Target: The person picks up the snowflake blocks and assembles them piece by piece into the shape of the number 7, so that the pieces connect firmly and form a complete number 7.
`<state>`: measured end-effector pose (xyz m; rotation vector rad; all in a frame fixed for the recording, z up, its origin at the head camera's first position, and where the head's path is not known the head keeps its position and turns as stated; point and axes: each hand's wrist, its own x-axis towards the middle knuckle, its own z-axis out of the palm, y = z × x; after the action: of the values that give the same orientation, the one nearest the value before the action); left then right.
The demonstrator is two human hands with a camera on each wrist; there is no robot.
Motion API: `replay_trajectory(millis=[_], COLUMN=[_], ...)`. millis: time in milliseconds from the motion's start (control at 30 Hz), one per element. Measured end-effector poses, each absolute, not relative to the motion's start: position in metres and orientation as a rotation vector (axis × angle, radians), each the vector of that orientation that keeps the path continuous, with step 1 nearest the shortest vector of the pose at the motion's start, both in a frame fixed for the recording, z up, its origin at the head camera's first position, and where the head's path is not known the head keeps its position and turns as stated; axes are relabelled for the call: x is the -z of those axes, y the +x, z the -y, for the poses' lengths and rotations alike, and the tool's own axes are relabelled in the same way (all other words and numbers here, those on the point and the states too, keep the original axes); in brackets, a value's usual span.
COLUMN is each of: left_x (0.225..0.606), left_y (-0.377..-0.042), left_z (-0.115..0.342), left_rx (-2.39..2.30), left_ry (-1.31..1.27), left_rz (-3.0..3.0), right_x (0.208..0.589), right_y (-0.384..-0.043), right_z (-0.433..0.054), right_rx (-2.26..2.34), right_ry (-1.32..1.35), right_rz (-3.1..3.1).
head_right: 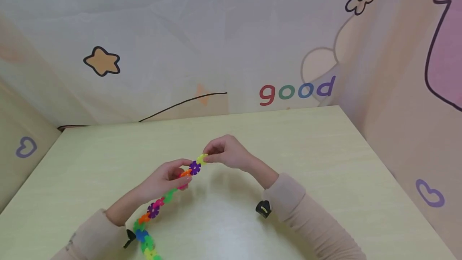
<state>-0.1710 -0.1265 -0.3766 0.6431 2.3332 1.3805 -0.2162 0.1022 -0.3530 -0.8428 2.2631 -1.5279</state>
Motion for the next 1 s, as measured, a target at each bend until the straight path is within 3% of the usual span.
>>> replay_trajectory(millis=[233, 1000], left_x=[0.3786, 0.3799], left_y=[-0.1695, -0.1718], left_z=[0.1191, 0.1210], left_rx=[-1.380, -1.403], left_ry=[0.753, 0.730], left_rz=[-2.424, -2.369], right_x=[0.3531, 0.3555], right_y=[-0.2108, -0.2114], right_z=[-0.1019, -0.0979], right_rx=[1.534, 1.530], right_ry=[-0.844, -0.873], right_rz=[-2.315, -2.336])
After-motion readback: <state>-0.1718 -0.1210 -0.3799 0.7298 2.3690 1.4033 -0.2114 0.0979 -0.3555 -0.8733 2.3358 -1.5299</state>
